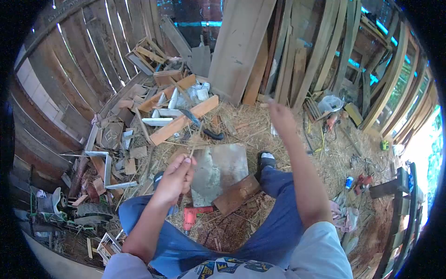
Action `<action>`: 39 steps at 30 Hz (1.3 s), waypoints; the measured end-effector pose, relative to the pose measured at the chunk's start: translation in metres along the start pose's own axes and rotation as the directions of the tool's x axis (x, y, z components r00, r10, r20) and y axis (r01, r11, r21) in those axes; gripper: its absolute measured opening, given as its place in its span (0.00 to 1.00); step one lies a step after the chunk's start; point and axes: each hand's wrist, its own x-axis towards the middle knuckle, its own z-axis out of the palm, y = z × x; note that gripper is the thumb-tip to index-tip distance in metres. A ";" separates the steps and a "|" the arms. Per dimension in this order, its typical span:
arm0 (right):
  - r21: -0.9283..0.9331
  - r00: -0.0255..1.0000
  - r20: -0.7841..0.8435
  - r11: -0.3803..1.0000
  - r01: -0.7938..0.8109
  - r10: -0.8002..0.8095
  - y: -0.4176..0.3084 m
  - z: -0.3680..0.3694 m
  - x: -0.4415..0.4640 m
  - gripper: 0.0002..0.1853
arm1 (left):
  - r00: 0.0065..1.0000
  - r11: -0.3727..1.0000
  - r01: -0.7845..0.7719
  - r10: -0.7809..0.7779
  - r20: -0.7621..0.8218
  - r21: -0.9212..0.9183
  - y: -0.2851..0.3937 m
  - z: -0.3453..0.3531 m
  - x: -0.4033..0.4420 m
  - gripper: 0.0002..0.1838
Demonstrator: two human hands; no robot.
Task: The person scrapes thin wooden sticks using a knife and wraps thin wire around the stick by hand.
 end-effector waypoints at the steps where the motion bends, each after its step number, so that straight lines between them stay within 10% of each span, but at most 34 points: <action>1: 0.115 0.994 0.021 0.987 0.109 -0.112 -0.029 0.006 -0.018 0.29 | 1.000 0.999 0.025 -0.025 0.014 -0.039 0.003 0.001 0.000 0.10; 6: 0.223 0.892 0.193 0.904 0.366 -0.409 -0.112 0.024 -0.069 0.25 | 1.000 0.999 0.015 -0.015 0.012 -0.028 0.011 0.011 0.003 0.10; 8: 0.019 0.697 0.225 0.718 0.695 -0.681 -0.125 0.021 -0.078 0.23 | 0.996 0.995 -0.073 0.077 -0.055 0.070 0.007 0.012 0.005 0.12; 20: -0.114 0.824 0.228 0.826 0.551 -0.518 -0.089 0.009 -0.068 0.22 | 0.919 0.827 -0.348 0.394 -0.014 0.441 -0.029 0.020 0.028 0.12; 22: -0.180 0.979 0.074 0.964 0.198 -0.188 -0.054 0.011 -0.029 0.23 | 0.954 0.891 -0.272 0.300 -0.022 0.365 -0.014 0.035 0.009 0.11; 28: -0.083 0.991 0.052 0.988 0.128 -0.124 -0.038 -0.023 -0.016 0.26 | 0.985 0.971 -0.097 0.126 -0.119 0.219 -0.018 0.022 0.021 0.12; 34: 0.084 0.810 0.246 0.844 0.529 -0.532 -0.091 0.014 -0.078 0.21 | 0.990 0.984 -0.055 0.076 -0.122 0.171 -0.010 0.029 0.023 0.15; 39: 0.092 0.681 0.320 0.737 0.669 -0.658 -0.104 0.024 -0.098 0.23 | 0.937 0.868 -0.248 0.328 -0.120 0.430 -0.023 0.020 0.029 0.13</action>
